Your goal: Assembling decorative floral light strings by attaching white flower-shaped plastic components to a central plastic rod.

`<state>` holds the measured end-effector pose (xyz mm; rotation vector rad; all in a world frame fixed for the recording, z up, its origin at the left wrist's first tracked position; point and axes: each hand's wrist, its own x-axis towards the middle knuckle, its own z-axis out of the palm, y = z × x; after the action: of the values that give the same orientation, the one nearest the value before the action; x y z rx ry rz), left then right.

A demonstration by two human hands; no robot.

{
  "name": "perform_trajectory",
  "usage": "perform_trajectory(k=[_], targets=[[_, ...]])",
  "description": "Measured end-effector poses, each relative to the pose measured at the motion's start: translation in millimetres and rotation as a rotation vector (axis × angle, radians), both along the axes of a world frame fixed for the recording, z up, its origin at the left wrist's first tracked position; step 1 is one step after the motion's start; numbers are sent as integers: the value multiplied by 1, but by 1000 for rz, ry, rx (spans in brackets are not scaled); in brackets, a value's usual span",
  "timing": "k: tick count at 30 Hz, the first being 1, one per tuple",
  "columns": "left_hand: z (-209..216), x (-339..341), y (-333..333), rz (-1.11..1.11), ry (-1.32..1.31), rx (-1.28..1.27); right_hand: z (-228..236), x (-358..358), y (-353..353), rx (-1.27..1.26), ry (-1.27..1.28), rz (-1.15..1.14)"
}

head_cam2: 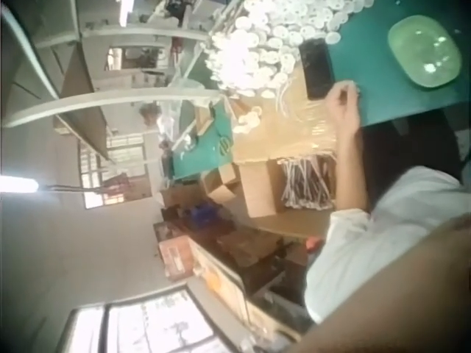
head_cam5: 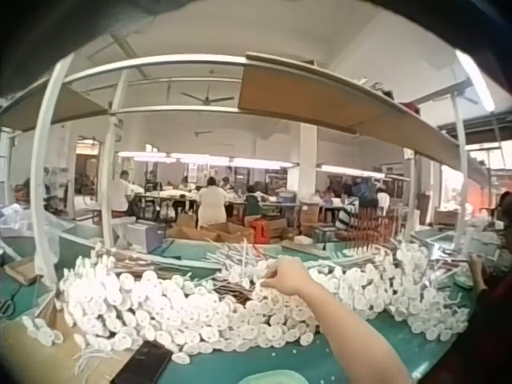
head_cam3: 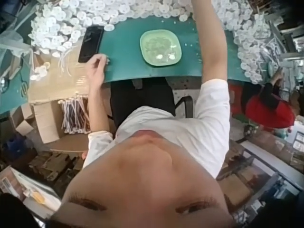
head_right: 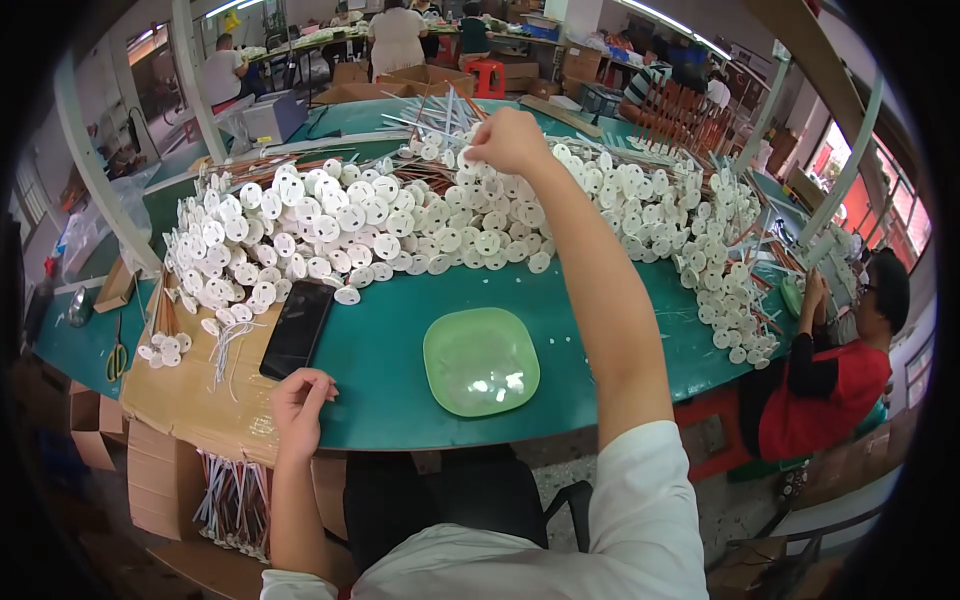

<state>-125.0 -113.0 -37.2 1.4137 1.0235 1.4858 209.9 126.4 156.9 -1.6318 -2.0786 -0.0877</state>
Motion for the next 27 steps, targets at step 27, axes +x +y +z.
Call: perform_trajectory(k=[27], targets=[[46, 138, -161, -517, 41, 69, -179, -49, -421, 498, 756, 372]])
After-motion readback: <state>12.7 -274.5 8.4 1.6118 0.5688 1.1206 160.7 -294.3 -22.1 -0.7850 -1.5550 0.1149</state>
